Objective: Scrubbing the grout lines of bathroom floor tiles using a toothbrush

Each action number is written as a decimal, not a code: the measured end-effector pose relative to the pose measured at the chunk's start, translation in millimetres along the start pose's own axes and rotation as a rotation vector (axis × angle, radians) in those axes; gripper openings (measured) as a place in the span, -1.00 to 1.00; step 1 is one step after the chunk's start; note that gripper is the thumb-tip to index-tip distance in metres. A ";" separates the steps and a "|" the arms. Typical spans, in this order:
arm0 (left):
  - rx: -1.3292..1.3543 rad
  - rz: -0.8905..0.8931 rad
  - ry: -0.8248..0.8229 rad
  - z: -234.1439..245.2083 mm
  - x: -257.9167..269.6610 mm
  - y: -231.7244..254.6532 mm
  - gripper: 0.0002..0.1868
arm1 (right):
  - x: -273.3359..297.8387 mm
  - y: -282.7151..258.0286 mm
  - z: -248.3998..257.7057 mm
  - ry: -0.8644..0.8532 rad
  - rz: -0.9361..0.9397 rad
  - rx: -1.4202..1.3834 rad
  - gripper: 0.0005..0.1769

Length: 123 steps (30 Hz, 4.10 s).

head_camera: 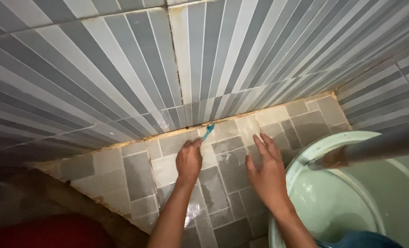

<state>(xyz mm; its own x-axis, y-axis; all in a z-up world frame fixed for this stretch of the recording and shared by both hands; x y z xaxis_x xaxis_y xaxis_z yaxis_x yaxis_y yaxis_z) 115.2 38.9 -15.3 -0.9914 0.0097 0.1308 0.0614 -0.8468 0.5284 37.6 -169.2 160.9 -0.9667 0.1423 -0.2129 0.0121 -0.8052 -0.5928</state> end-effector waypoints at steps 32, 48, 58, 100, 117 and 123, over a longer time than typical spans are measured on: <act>0.209 0.250 -0.056 27.0 7.9 -28.3 -0.66 | 1.0 -7.8 6.2 -0.015 -0.034 -0.002 -0.41; 0.390 0.307 -0.189 14.8 53.6 14.1 -0.60 | -0.5 -8.6 7.1 0.007 -0.003 -0.041 -0.44; 0.494 0.478 -0.190 -40.1 13.8 -2.1 -0.63 | 1.2 -16.7 14.2 -0.036 -0.062 -0.068 -0.43; 0.460 0.282 -0.137 -50.3 138.9 -25.8 -0.70 | 4.2 -18.5 7.3 -0.160 -0.204 -0.409 -0.22; 0.428 0.325 -0.224 -27.8 126.4 25.2 -0.73 | 2.9 -36.0 26.8 -0.145 -0.338 -0.439 -0.25; 0.490 0.370 -0.165 -49.6 45.5 29.7 -0.70 | 2.8 -34.1 25.9 -0.125 -0.348 -0.453 -0.26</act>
<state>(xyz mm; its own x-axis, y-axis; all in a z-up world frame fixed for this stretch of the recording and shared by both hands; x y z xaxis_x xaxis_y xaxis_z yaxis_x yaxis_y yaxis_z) 66.2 -12.2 -35.2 -0.8660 -0.1219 0.4850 0.4809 -0.4690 0.7408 27.9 -156.2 200.6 -0.9558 0.2633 0.1311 -0.2303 -0.3929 -0.8903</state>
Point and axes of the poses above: each hand's wrist, its own x-axis away from the middle knuckle, its own z-axis out of the back of the hand, y = z × x, the point moved 7 cm from there along -x, towards the middle knuckle, and after that the axes turned 2 degrees about z, right-handed, at the moved point
